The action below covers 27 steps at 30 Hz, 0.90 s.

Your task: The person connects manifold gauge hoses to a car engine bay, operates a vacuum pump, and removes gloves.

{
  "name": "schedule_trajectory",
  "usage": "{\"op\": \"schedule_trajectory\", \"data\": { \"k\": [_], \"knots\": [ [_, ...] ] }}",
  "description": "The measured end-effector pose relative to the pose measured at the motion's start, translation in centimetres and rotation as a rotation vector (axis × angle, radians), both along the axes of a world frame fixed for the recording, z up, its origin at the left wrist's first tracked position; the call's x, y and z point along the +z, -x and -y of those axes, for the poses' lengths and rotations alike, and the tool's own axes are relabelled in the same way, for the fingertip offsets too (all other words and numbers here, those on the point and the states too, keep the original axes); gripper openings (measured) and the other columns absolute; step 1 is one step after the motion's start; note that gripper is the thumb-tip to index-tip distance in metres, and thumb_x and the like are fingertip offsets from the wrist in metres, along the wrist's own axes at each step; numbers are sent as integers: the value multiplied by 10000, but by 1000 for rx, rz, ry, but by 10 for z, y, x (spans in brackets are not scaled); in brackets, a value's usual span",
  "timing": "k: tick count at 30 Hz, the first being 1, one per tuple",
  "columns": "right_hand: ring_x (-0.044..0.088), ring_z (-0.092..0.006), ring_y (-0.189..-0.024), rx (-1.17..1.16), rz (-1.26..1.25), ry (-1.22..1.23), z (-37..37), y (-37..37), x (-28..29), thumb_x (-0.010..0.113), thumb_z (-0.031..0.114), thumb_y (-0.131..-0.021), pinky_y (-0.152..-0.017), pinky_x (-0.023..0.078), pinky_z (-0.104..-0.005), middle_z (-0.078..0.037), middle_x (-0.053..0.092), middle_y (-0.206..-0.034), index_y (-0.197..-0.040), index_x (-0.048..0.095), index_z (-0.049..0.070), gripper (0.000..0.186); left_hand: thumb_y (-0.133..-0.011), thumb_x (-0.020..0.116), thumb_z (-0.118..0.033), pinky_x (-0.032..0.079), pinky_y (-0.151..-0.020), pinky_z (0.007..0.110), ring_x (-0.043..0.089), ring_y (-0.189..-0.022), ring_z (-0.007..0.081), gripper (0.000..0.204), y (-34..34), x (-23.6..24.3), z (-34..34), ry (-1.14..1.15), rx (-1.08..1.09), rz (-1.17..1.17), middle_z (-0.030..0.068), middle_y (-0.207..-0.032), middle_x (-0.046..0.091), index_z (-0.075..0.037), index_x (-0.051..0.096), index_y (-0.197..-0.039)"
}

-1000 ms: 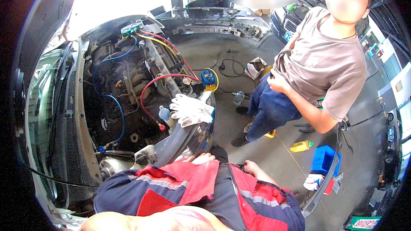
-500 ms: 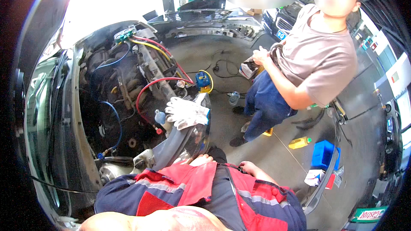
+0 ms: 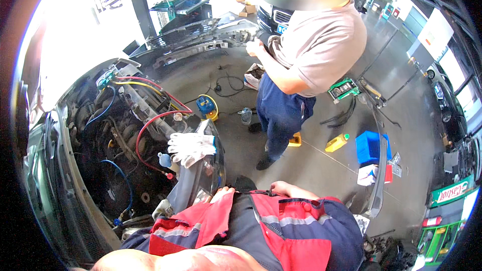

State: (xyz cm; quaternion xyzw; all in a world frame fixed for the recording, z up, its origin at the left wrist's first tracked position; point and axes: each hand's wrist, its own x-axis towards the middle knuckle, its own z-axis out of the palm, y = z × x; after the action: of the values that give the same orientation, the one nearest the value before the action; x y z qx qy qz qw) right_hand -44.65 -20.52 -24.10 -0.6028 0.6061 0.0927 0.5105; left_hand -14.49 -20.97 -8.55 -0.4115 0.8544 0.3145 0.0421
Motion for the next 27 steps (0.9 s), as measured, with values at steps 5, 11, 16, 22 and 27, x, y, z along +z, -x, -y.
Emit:
{"op": "schedule_trajectory", "data": {
  "k": [5, 11, 16, 22, 27],
  "knots": [
    [554, -306, -845, 80, -13, 51, 2, -1, 0, 547, 326, -649, -720, 431, -372, -183, 581, -883, -881, 601, 54, 362, -716, 436, -247, 425, -668, 378, 516, -787, 265, 229, -2, -28, -4, 202, 45, -175, 105, -817, 509, -85, 538, -842],
    [550, -310, -853, 76, -29, 1, 2, -3, 5, 551, 348, -647, -727, 427, -367, -193, 571, -912, -899, 593, 42, 399, -726, 431, -246, 433, -667, 385, 515, -787, 278, 231, -1, -33, -5, 176, 66, -144, 112, -820, 512, -82, 547, -841],
    [560, -233, -784, -65, 117, -277, -4, -3, 9, 568, 245, -675, -688, 432, -357, -126, 597, -841, -882, 596, 37, 295, -732, 428, -246, 436, -674, 391, 516, -791, 287, 233, 1, -17, -3, 124, 102, -99, 116, -830, 517, -86, 550, -847],
    [547, -189, -768, -90, 71, -328, -3, -1, 3, 582, 185, -682, -664, 430, -340, -102, 600, -822, -890, 589, 29, 261, -721, 433, -253, 433, -643, 391, 521, -775, 282, 233, 1, -11, -5, 200, 32, -102, 121, -788, 514, -75, 525, -839],
    [559, -245, -796, -26, -61, -23, -3, 4, -3, 547, 228, -677, -688, 432, -340, -147, 592, -850, -890, 573, 32, 291, -742, 426, -264, 416, -719, 397, 504, -852, 298, 254, 3, -2, -2, 107, 53, -49, 130, -847, 510, -95, 516, -910]
  ]
}}
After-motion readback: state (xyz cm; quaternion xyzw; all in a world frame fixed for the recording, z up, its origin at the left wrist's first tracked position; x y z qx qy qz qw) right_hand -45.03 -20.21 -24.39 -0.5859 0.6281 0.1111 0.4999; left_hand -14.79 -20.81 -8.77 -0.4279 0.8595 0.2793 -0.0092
